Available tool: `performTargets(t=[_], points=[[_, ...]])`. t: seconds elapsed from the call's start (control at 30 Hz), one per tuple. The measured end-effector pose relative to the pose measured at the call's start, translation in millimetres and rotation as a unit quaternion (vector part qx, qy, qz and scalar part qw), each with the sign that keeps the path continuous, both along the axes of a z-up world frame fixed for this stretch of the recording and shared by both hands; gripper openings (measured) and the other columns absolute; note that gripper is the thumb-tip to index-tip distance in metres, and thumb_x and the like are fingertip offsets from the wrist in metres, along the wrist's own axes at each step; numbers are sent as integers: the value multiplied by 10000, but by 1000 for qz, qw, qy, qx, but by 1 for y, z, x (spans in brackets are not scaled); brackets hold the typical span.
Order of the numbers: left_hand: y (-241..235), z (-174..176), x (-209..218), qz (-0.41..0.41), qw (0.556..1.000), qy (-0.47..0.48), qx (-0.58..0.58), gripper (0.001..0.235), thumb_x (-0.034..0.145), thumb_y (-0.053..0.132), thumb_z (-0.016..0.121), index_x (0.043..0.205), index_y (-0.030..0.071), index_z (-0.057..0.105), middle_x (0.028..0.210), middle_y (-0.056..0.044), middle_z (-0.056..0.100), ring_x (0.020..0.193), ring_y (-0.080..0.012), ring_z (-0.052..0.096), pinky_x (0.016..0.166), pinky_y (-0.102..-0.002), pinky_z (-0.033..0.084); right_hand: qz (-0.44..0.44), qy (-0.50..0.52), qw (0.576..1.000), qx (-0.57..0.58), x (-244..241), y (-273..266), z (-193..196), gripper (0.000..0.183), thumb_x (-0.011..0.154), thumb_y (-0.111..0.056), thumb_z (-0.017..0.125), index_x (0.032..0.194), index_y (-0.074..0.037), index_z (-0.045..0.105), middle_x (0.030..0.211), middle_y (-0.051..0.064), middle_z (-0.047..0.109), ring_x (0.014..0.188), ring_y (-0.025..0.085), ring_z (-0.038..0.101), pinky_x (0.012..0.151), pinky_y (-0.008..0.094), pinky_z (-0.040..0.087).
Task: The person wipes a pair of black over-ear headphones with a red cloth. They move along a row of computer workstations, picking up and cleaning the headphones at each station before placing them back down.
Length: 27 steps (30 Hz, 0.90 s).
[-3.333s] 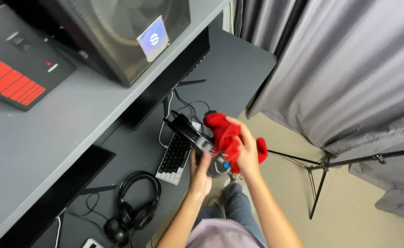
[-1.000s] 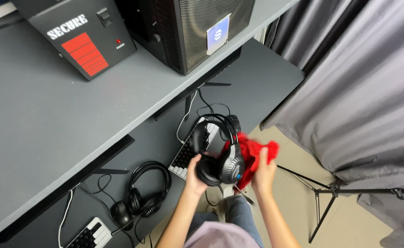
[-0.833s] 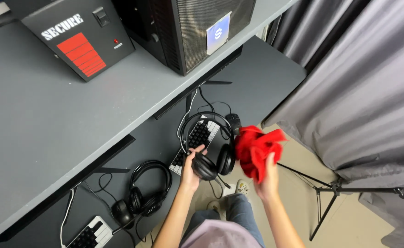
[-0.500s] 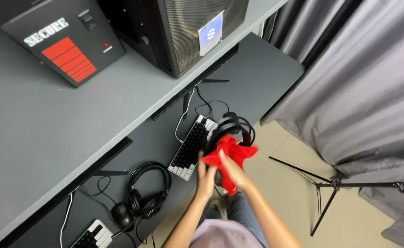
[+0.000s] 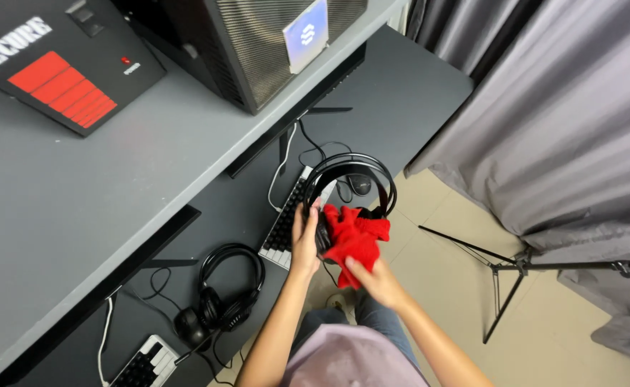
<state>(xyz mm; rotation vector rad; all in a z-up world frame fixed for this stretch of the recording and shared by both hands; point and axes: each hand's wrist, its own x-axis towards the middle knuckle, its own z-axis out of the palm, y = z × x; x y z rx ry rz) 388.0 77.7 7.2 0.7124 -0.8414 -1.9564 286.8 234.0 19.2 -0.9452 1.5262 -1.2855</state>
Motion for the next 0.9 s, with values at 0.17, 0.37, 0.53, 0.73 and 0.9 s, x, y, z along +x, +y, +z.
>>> performTargets(t=[0.17,0.37,0.53,0.73,0.9], points=[[16,6,-18,18,997,-66,-20,431,1037,222,584,1433,88,476,1364,-86,608,1257,-146,548,1091,-307,406,-48,75,996,-6,-4,-6,-9,402,1070,-342,547,1272,-13,660,1157,76,704,1051,165,630,946,342,512],[14,46,3,-39,989,-96,-109,348,1021,232,594,1312,48,543,1274,-59,679,1183,-133,615,1047,-300,451,-180,-326,927,-48,-26,15,14,527,984,-354,562,1424,-67,515,1255,83,691,1114,225,650,972,402,516],[26,52,12,-50,962,-189,-193,263,974,133,710,1162,1,583,1121,-80,720,1005,-138,650,897,-304,497,-189,-285,927,-157,-49,31,-49,488,983,-352,558,1395,-91,545,1334,77,652,1243,239,611,1067,432,489],[42,75,12,-55,930,-202,-302,396,798,47,778,1126,24,559,991,-52,681,922,-118,643,811,-285,525,-46,328,925,-189,-27,-1,17,355,895,-145,662,1240,-62,679,1269,181,674,1219,387,600,1070,514,471],[50,71,10,-31,932,-173,-318,367,820,45,782,1128,18,584,1000,-52,663,947,-128,622,844,-285,515,-94,360,896,-243,-35,-20,33,403,775,-116,729,1170,-55,670,1185,169,690,1100,423,651,976,503,506]])
